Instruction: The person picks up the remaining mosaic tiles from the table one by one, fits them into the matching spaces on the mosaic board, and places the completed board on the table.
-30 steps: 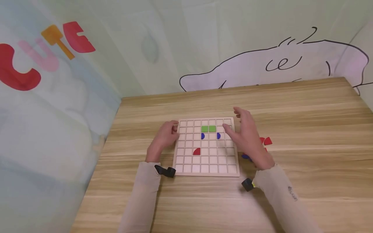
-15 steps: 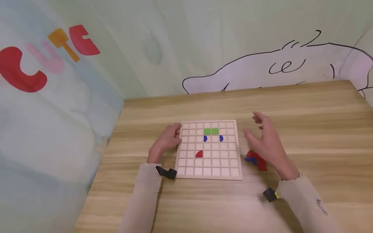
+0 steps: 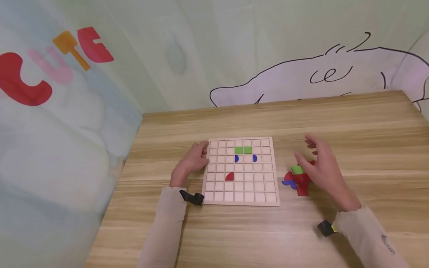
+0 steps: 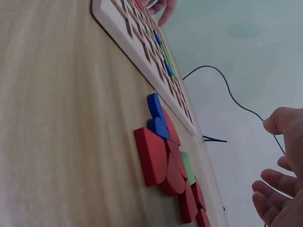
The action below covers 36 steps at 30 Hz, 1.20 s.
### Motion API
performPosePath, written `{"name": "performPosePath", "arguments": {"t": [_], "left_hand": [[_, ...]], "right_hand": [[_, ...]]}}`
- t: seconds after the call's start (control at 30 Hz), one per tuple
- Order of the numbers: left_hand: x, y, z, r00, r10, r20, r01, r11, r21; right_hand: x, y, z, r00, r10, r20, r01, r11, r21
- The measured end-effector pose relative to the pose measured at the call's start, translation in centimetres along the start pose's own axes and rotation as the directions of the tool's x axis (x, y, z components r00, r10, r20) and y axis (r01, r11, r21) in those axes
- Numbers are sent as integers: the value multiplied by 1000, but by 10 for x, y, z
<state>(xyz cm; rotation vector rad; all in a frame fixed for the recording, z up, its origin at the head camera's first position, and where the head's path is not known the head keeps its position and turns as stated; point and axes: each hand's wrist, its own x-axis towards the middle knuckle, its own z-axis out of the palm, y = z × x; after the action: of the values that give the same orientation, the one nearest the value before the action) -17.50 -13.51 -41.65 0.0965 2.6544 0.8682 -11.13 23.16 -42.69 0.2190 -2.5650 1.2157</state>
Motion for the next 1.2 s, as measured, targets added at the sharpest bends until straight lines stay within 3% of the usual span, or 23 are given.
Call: {"name": "performPosePath", "arguments": {"t": [0.3,0.57,0.97,1.2], "left_hand": [[1,0,0,1000,-7,6,7,1000,-11],[1,1,0,1000,-14,14,14,1000,-12],[0,2,-2,1000,-23,18,24,1000,-10],[0,3,-1,1000,-23,10,23,1000,-6]], "right_hand": [[-6,11,-5,994,53,96,-44,995,-91],[-7,20,-13,971,113,210,-76,982,-174],[-5,29,-15,945,121,305,-53,974,-220],[-5,32,-14,949,77,306,1,969,-248]]}}
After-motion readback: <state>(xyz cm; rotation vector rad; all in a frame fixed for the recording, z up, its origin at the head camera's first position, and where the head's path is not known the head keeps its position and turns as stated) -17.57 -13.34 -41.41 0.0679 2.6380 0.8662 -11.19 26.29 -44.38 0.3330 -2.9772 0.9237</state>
